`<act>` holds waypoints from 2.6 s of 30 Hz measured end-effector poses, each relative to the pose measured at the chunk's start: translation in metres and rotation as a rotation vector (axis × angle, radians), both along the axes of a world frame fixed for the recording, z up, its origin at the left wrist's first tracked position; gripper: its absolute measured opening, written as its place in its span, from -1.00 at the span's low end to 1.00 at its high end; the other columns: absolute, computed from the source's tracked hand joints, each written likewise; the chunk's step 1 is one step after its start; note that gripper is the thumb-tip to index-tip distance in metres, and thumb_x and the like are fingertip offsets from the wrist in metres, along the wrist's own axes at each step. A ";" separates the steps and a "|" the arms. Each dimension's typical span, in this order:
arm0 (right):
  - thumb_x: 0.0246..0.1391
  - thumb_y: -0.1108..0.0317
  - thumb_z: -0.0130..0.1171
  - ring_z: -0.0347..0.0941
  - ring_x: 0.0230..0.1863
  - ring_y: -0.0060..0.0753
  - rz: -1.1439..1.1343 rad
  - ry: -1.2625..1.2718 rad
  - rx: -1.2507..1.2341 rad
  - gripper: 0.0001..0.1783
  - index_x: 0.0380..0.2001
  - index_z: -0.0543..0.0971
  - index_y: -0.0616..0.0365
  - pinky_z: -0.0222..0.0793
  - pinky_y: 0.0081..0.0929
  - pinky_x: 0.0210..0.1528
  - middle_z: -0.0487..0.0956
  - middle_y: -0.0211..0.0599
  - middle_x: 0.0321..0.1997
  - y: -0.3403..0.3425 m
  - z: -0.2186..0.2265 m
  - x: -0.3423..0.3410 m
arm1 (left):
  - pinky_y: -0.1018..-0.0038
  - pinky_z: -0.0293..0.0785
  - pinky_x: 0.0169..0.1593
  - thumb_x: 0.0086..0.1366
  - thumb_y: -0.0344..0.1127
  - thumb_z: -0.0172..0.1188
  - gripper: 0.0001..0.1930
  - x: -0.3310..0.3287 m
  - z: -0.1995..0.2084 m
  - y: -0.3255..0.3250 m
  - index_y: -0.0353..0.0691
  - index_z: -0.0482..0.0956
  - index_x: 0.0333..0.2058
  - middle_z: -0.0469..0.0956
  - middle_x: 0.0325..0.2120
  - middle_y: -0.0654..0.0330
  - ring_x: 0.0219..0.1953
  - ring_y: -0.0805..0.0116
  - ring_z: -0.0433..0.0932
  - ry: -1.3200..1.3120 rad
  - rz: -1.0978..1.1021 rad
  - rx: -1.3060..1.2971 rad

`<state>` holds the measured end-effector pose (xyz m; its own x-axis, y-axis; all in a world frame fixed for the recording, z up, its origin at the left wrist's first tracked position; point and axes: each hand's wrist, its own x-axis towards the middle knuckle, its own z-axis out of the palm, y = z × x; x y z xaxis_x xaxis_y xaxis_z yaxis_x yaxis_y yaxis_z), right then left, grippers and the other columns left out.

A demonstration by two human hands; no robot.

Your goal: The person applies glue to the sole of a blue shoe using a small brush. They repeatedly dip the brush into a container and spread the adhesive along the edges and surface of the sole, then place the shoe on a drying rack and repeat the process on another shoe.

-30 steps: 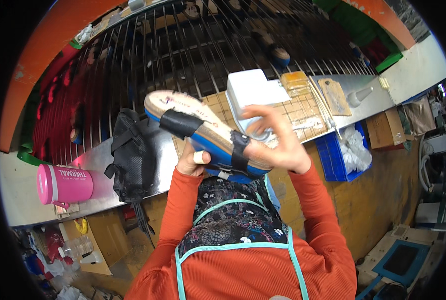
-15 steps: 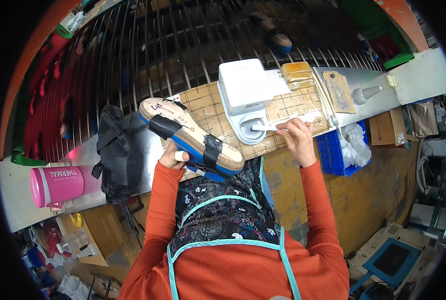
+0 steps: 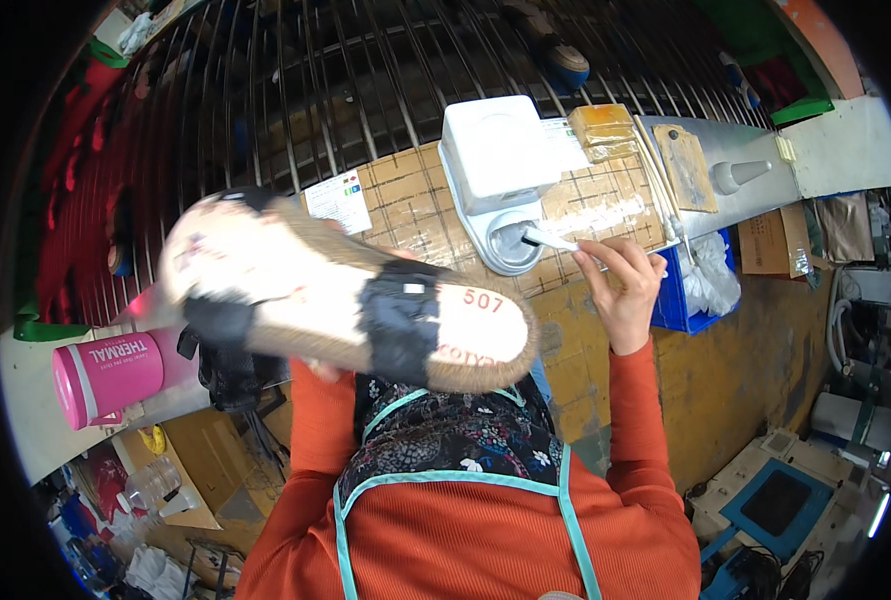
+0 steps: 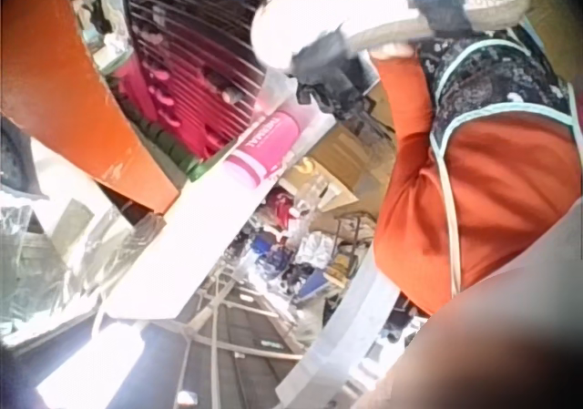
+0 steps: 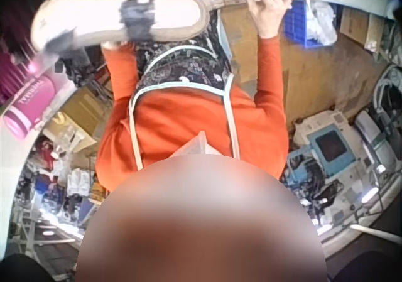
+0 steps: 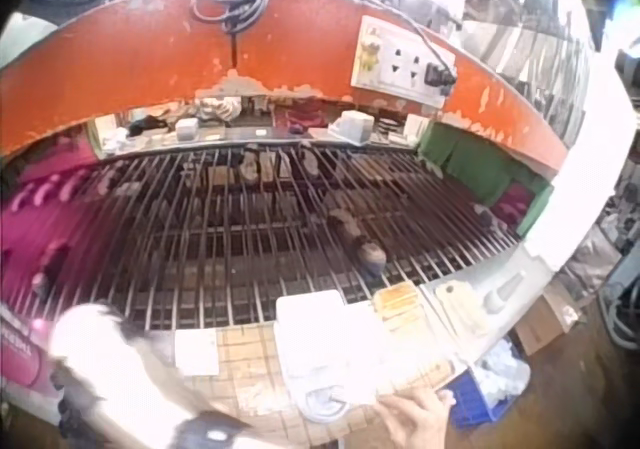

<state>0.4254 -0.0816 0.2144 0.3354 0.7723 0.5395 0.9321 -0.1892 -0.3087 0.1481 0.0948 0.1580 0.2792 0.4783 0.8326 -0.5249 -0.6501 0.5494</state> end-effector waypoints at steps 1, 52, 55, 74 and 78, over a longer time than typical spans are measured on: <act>-0.12 0.31 0.43 0.42 -0.36 -0.60 0.000 0.035 -0.027 -0.84 -0.37 0.72 -0.09 0.01 -0.47 -0.22 0.59 -0.56 -0.42 0.001 0.000 -0.002 | -0.08 0.25 0.23 0.00 0.13 0.37 0.06 0.008 0.018 -0.012 0.01 -0.07 0.36 0.21 0.26 -0.05 0.24 -0.13 0.26 -0.325 -0.711 -0.518; 0.00 0.27 0.32 0.37 -0.48 -0.44 -0.056 -0.135 -0.171 -0.94 -0.41 0.68 -0.09 0.10 -0.33 -0.18 0.49 -0.50 -0.51 0.004 -0.027 -0.013 | 0.12 0.15 0.33 0.13 -0.36 0.30 -0.54 -0.040 0.061 0.046 -0.18 0.50 0.04 0.48 0.07 0.13 0.19 0.14 0.37 -0.354 0.567 0.036; 0.07 0.29 0.28 0.36 -0.56 -0.45 -0.042 0.348 -0.159 -0.91 -0.42 0.67 0.03 0.21 -0.42 -0.29 0.51 -0.41 -0.56 0.003 -0.032 -0.006 | 0.11 0.19 0.31 0.16 -0.35 0.27 -0.57 -0.034 0.065 0.041 -0.18 0.48 0.04 0.48 0.07 0.08 0.19 0.08 0.38 -0.355 0.611 0.091; -0.12 0.47 0.41 0.48 -0.33 -0.48 -0.013 0.153 0.260 -0.83 -0.37 0.69 0.14 0.21 -0.51 -0.11 0.61 -0.35 -0.43 0.023 0.043 -0.032 | -0.02 0.42 0.13 0.13 -0.43 0.27 -0.69 0.018 0.035 0.009 -0.08 0.53 -0.12 0.52 0.02 -0.09 0.10 -0.28 0.45 0.145 0.859 0.385; -0.20 0.51 0.44 0.46 -0.26 -0.36 0.180 0.175 0.531 -0.69 -0.28 0.73 -0.03 0.20 -0.42 -0.08 0.59 -0.33 -0.29 0.045 0.077 -0.067 | -0.08 0.43 0.10 0.08 -0.43 0.30 -0.66 0.020 0.047 0.015 -0.05 0.53 -0.13 0.53 0.01 -0.07 0.09 -0.29 0.46 0.124 0.850 0.431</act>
